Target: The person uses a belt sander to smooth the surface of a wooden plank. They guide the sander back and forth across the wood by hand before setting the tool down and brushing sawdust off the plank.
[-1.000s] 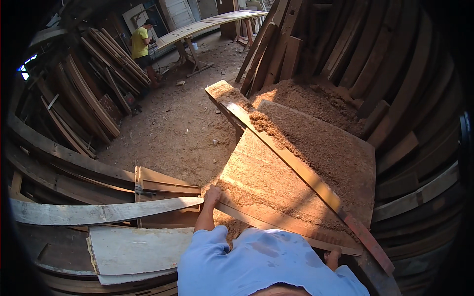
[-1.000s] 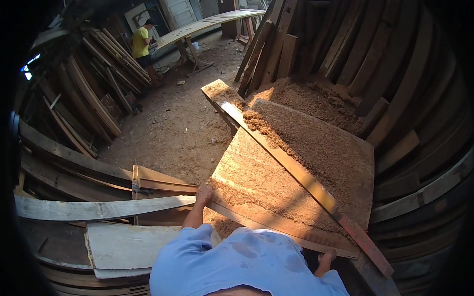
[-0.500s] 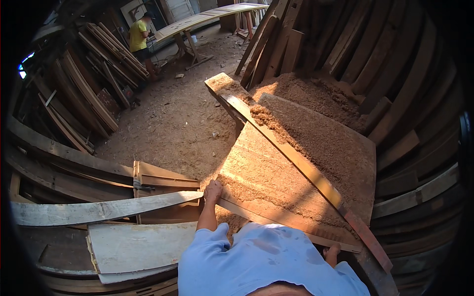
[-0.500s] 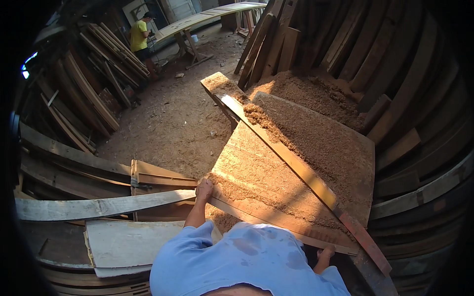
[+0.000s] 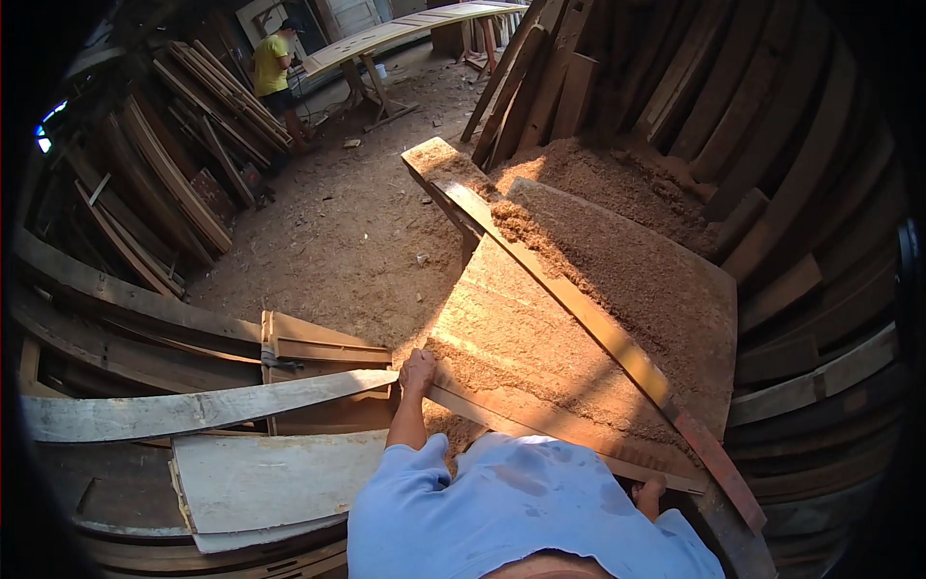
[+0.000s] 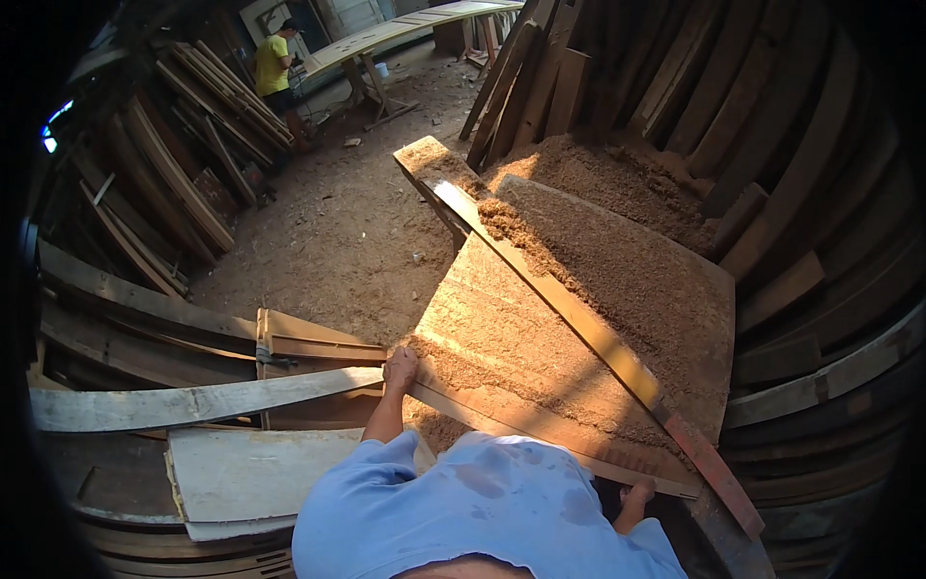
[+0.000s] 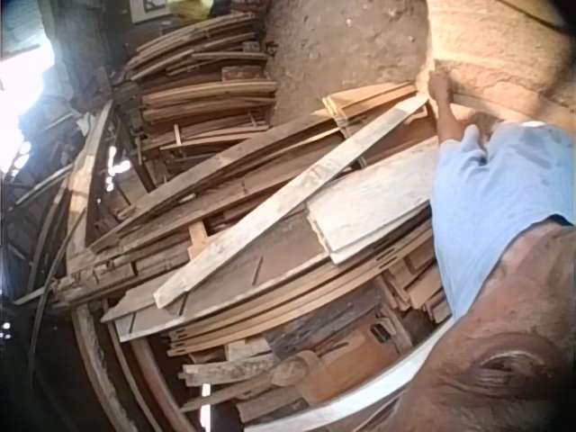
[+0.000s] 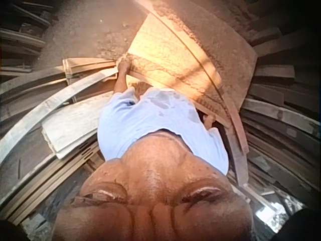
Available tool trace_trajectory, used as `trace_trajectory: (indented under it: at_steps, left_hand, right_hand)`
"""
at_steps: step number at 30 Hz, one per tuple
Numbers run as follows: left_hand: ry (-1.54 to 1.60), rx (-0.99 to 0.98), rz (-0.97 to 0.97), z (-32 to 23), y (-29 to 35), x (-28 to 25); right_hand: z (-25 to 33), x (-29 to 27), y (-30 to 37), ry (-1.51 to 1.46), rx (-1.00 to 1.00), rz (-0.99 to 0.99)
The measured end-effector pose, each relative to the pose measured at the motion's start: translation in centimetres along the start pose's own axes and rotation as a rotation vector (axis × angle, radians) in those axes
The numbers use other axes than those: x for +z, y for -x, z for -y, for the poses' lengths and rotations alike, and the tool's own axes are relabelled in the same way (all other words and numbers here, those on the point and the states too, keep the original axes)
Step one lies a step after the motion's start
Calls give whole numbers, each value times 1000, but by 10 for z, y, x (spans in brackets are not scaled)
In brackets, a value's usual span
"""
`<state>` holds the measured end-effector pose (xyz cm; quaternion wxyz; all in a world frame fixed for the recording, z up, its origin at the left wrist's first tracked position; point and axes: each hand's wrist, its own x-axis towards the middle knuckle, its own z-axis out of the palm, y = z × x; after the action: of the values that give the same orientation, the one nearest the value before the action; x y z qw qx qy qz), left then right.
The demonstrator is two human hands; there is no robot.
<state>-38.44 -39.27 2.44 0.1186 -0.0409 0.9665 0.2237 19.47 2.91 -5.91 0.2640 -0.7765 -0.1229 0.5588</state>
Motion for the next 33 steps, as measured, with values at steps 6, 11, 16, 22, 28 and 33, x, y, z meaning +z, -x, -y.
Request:
trace_trajectory:
  at_steps: [6,11,16,22,28,33]
  left_hand:
    - [3,4,-10,-1,4,-1]
    - [19,4,3,-6,9,-10]
    - [28,1,8,-10,13,-11]
    - [19,-14,26,-4,4,-4]
    - [28,48,-27,0,-5,22]
    - [-9,63,-58,30,-21,38]
  right_hand:
    - [-1,1,11,13,-25,21]
    - [2,0,18,36,-32,36]
    - [4,0,17,70,-28,-17]
    - [3,3,20,-16,-14,9]
    - [1,5,21,-79,8,-3]
    - [-9,12,29,-44,-15,33]
